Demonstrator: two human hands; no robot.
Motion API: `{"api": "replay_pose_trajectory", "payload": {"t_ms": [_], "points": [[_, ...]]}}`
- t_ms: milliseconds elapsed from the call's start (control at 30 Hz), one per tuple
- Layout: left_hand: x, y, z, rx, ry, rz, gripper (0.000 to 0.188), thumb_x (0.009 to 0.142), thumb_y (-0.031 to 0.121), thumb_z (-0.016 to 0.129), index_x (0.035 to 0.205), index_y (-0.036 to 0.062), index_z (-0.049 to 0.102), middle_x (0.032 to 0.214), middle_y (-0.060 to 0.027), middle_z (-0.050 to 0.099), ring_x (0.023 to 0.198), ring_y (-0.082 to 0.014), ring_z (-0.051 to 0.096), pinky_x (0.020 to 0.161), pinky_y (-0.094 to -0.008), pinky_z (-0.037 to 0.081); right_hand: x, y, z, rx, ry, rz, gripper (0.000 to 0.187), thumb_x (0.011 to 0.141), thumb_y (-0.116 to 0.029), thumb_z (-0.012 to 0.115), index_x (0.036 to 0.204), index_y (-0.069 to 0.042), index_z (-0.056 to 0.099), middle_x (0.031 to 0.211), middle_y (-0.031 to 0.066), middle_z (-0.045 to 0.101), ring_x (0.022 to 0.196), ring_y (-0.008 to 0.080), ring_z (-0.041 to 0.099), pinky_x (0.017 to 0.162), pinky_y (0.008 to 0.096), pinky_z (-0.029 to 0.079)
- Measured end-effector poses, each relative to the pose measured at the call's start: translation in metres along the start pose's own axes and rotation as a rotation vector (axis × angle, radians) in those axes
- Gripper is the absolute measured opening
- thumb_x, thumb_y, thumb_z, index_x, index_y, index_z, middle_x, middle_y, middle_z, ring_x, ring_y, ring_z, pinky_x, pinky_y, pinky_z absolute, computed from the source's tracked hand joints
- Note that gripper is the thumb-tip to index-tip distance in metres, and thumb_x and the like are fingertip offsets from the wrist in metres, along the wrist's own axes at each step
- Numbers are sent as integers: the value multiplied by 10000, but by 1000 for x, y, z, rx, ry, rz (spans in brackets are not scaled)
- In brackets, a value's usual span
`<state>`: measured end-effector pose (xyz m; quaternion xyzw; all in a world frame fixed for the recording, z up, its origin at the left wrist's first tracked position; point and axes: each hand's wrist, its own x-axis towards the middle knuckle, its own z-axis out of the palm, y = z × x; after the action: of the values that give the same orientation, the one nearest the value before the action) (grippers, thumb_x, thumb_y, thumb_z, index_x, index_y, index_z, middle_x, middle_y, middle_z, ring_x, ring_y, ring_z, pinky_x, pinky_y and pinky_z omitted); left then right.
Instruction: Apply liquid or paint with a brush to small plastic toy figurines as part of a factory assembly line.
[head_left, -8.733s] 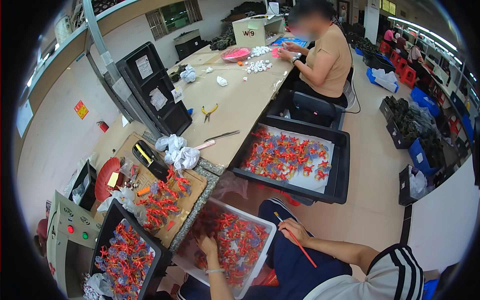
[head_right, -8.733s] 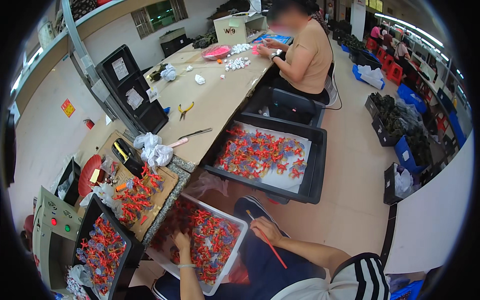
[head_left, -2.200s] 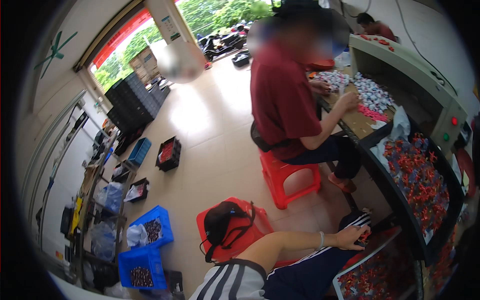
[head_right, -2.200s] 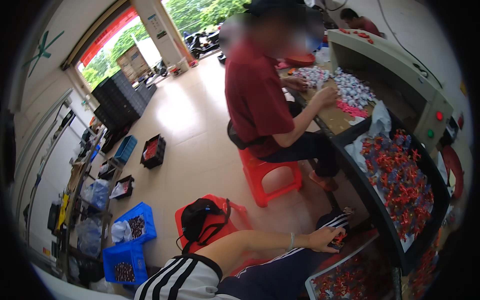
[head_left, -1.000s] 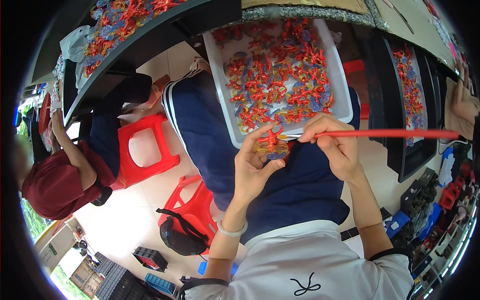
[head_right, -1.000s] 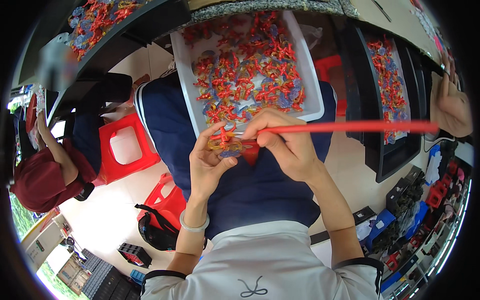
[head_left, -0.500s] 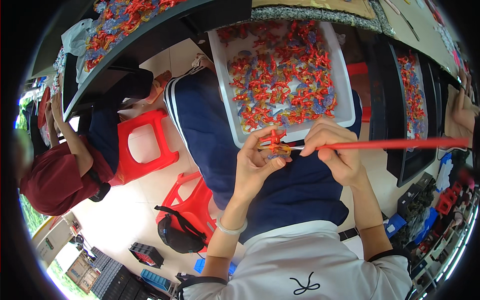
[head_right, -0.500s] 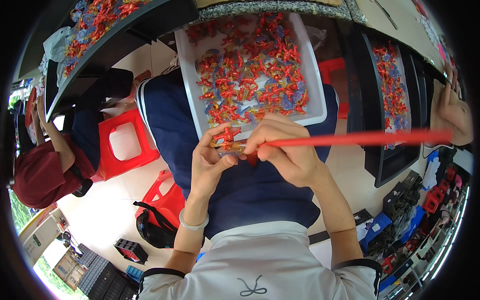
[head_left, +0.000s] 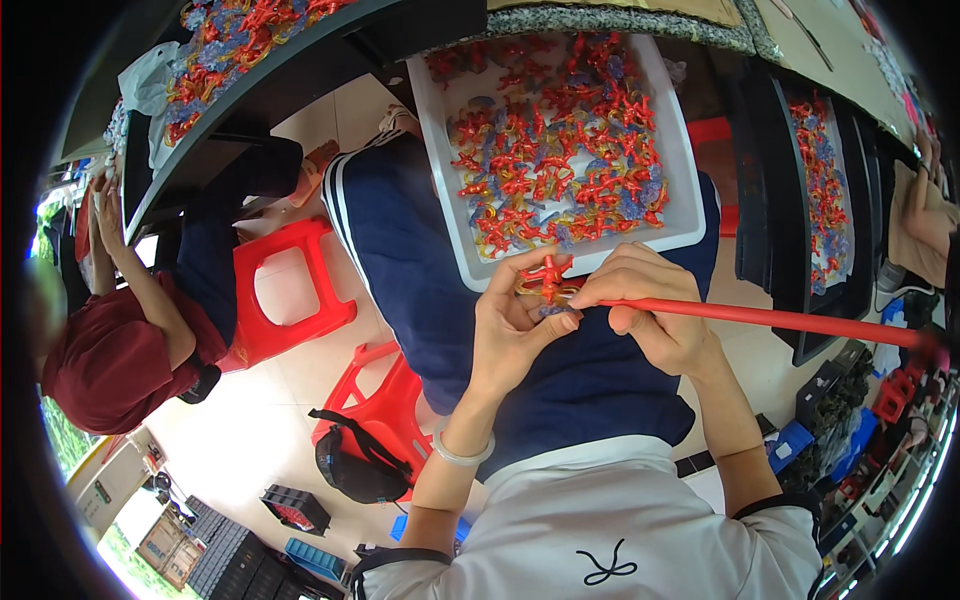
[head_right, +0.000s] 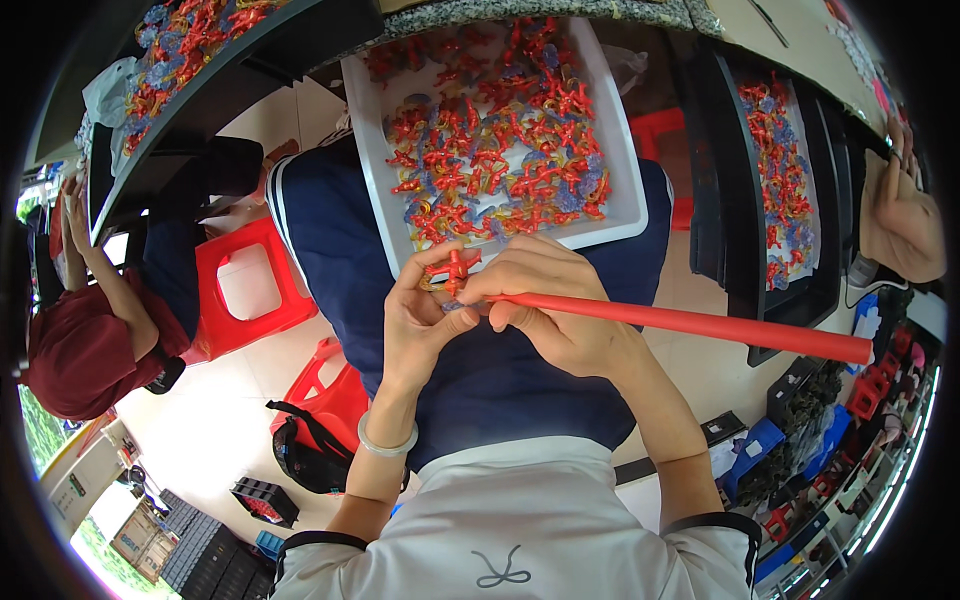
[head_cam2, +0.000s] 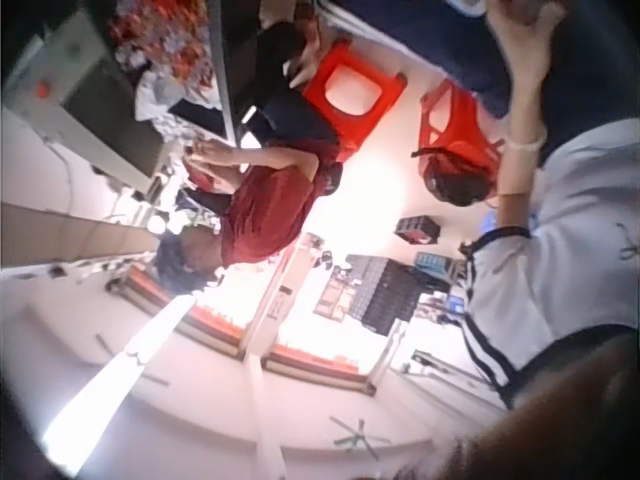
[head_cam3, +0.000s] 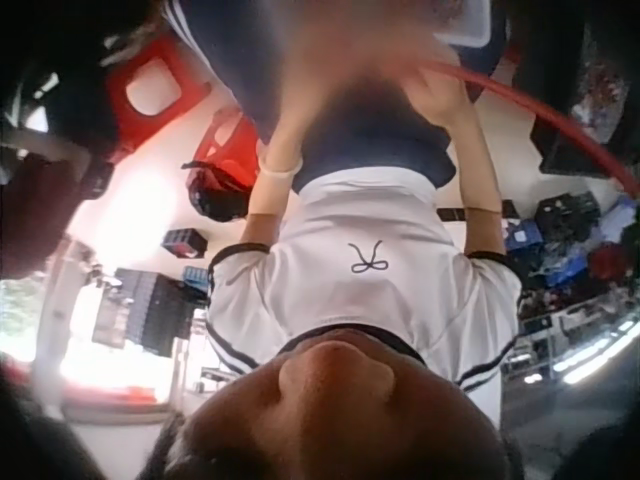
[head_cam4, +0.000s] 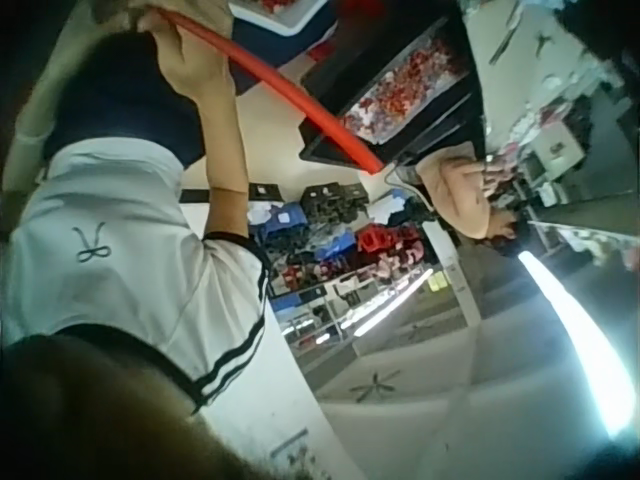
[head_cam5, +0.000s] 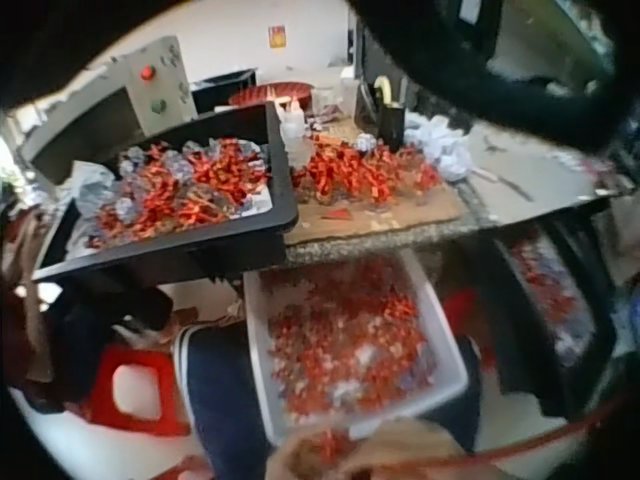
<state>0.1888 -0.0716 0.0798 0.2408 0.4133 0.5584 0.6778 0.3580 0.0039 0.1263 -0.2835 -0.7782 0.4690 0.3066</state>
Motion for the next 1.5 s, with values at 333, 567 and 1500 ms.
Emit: {"api": "replay_pose_trajectory", "payload": {"t_ms": [333, 567, 1500], "points": [[1, 4, -8, -50, 41, -13, 636, 742, -78, 754, 1290, -13, 436, 1334, -166, 478, 1050, -204, 612, 856, -295, 536, -7, 3, -4, 141, 57, 28, 340, 924, -333, 563, 888, -13, 672, 801, 77, 661, 708, 214, 573, 694, 331, 421], [4, -6, -3, 198, 140, 168, 616, 672, -53, 815, 1186, 40, 491, 1209, -85, 611, 686, -2, 469, 548, -168, 347, -6, -6, -11, -43, 52, 76, 339, 915, -336, 574, 863, -18, 677, 772, 88, 654, 708, 227, 576, 683, 325, 425], [1, 17, 13, 999, 123, 268, 689, 598, -126, 768, 1232, 49, 562, 1181, -118, 553, 800, -231, 631, 676, -316, 532, -8, -4, -13, -49, -45, 100, 159, 882, -188, 601, 829, -39, 613, 746, 51, 616, 689, 245, 556, 668, 343, 410]]}}
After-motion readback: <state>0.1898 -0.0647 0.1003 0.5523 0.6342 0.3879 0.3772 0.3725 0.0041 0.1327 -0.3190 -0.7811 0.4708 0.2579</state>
